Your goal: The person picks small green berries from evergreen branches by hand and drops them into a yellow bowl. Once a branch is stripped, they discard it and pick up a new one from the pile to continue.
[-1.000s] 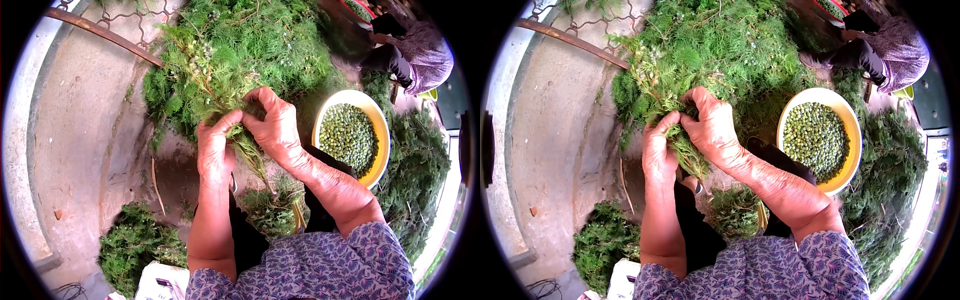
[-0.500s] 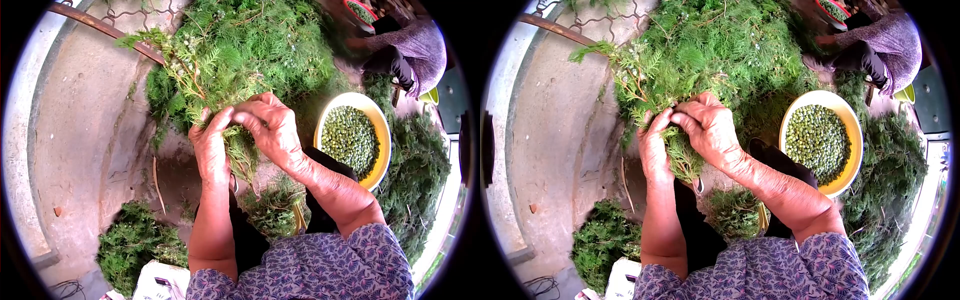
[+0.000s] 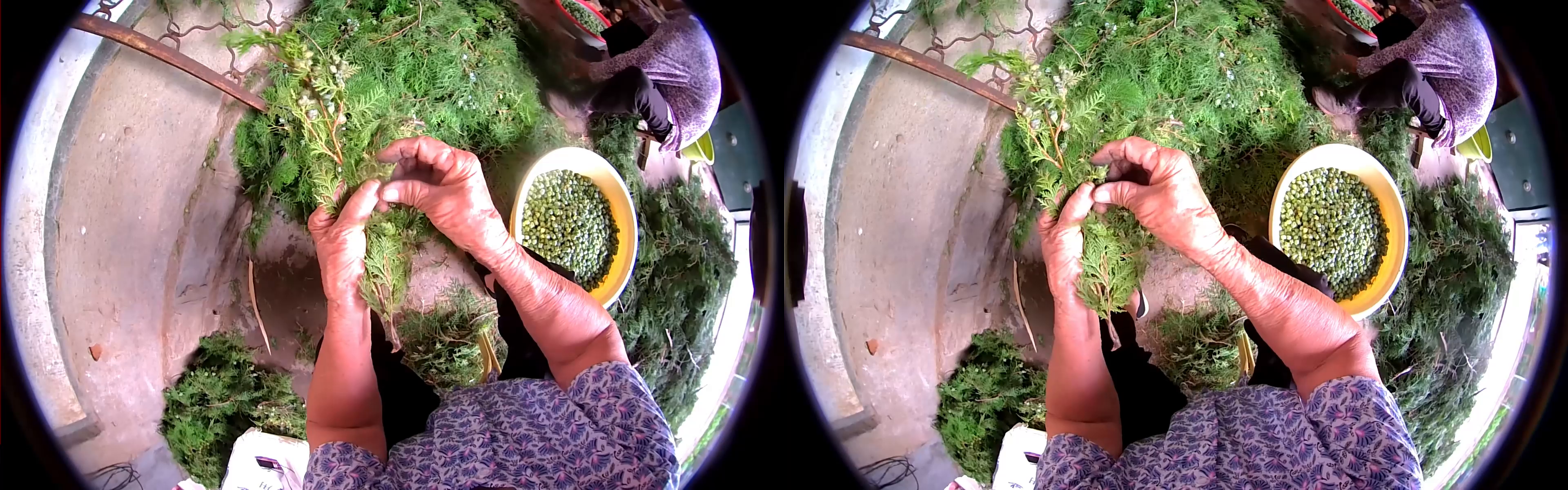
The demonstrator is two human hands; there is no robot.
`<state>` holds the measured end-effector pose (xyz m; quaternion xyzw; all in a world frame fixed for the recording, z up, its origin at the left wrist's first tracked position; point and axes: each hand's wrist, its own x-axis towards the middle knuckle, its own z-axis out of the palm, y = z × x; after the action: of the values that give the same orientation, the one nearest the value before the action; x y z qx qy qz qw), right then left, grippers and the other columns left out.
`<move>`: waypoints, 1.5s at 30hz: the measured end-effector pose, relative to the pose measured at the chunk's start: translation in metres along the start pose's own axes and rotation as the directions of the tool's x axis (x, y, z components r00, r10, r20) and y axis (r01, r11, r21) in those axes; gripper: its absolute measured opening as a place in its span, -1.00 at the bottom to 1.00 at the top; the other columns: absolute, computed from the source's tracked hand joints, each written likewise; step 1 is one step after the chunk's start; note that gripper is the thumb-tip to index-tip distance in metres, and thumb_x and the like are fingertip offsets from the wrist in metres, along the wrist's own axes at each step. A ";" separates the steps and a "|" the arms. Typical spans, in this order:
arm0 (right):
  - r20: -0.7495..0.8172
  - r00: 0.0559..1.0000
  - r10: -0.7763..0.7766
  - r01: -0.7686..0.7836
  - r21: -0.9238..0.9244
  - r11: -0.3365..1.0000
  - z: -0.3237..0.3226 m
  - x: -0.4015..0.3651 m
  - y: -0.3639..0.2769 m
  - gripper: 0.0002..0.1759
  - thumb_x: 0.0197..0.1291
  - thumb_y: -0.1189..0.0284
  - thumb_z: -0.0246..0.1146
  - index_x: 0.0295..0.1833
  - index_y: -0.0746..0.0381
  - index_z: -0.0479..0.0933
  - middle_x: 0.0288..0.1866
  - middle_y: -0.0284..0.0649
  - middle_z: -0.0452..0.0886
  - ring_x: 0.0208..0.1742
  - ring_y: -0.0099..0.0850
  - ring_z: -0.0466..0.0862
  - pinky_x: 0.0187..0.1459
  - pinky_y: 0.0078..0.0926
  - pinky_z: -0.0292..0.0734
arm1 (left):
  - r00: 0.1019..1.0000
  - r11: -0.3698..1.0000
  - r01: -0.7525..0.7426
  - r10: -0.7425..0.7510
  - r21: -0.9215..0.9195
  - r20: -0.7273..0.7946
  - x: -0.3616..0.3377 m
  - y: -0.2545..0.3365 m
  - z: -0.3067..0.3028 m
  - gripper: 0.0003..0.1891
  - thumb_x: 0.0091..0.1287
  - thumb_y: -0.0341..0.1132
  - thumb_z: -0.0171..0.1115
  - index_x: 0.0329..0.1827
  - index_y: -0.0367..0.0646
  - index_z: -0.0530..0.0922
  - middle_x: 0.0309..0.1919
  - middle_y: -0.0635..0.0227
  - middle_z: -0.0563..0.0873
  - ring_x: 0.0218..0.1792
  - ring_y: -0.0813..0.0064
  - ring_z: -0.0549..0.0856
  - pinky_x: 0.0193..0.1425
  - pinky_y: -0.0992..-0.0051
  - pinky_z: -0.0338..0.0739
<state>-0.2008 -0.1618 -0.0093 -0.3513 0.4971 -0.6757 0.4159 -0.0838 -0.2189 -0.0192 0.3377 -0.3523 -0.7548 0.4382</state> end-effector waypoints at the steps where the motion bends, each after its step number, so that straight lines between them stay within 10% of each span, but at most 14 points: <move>1: 0.007 1.000 0.002 -0.003 0.074 0.997 0.001 0.000 0.001 -0.75 0.00 0.67 0.30 -0.15 0.30 0.52 -0.44 -0.39 0.52 -0.38 -0.64 0.51 -0.27 -0.69 0.46 | 1.000 0.999 -0.001 0.000 0.041 0.026 0.000 0.001 -0.001 -0.96 0.13 -0.46 0.32 -0.38 -0.19 0.64 -0.43 0.42 0.67 -0.42 0.66 0.57 -0.28 0.66 0.41; 9: -0.052 0.998 -0.033 0.033 0.006 0.999 0.003 -0.001 0.004 -0.85 0.04 0.70 0.24 -0.26 0.32 0.48 -0.42 -0.33 0.57 -0.47 -0.60 0.55 -0.37 -0.66 0.50 | 0.997 0.997 0.056 -0.059 0.061 0.056 0.000 0.008 0.002 -0.96 0.15 -0.48 0.24 -0.45 -0.19 0.60 -0.58 0.53 0.57 -0.57 0.74 0.42 -0.45 0.69 0.25; 19: 0.311 0.919 0.242 -0.377 0.518 0.767 -0.014 0.003 0.008 -0.80 0.07 0.55 0.28 -0.17 0.27 0.47 -0.39 -0.33 0.57 -0.44 -0.55 0.58 -0.35 -0.62 0.53 | 0.967 0.984 0.172 -0.159 -0.050 0.201 -0.008 0.016 0.011 -0.93 0.15 -0.41 0.22 -0.35 -0.21 0.59 -0.57 0.44 0.58 -0.59 0.68 0.45 -0.45 0.65 0.35; 30: 0.220 0.950 0.222 -0.312 0.670 0.673 -0.018 0.007 0.002 -0.83 0.16 0.45 0.22 -0.14 0.21 0.45 -0.29 -0.30 0.54 -0.36 -0.49 0.55 -0.43 -0.59 0.40 | 0.978 0.982 0.179 -0.172 -0.052 0.117 0.002 0.014 -0.006 -0.97 0.09 -0.46 0.29 -0.44 -0.20 0.60 -0.59 0.49 0.58 -0.59 0.73 0.42 -0.46 0.68 0.29; 37: 0.099 0.964 0.247 -0.264 0.243 0.933 -0.006 -0.001 -0.006 -0.87 0.06 0.52 0.32 -0.26 0.31 0.57 -0.46 -0.35 0.55 -0.46 -0.61 0.51 -0.49 -0.67 0.40 | 0.989 0.977 0.035 -0.064 0.210 0.136 0.001 0.009 -0.006 -0.92 0.08 -0.46 0.31 -0.36 -0.18 0.65 -0.51 0.48 0.65 -0.51 0.71 0.52 -0.41 0.67 0.35; 42: -0.103 0.985 -0.136 0.104 -0.273 0.956 -0.001 -0.005 0.000 -0.93 0.08 0.54 0.30 -0.41 0.31 0.60 -0.49 -0.37 0.54 -0.49 -0.64 0.50 -0.47 -0.64 0.40 | 0.996 0.987 0.009 -0.023 0.159 0.081 -0.009 0.007 0.005 -0.90 0.11 -0.54 0.25 -0.32 -0.21 0.65 -0.40 0.48 0.67 -0.47 0.73 0.54 -0.38 0.69 0.36; 45: -0.194 0.981 -0.030 0.008 -0.111 0.994 0.002 -0.005 -0.011 -0.94 0.09 0.53 0.29 -0.34 0.30 0.56 -0.47 -0.34 0.56 -0.53 -0.61 0.48 -0.47 -0.67 0.40 | 0.994 0.967 -0.099 0.085 0.235 0.068 -0.007 0.004 0.003 -0.86 0.11 -0.56 0.27 -0.27 -0.21 0.65 -0.40 0.49 0.67 -0.47 0.74 0.54 -0.38 0.70 0.37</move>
<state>-0.1995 -0.1558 0.0014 -0.3104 0.5686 -0.6824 0.3387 -0.0817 -0.2128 -0.0133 0.3492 -0.4680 -0.6955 0.4187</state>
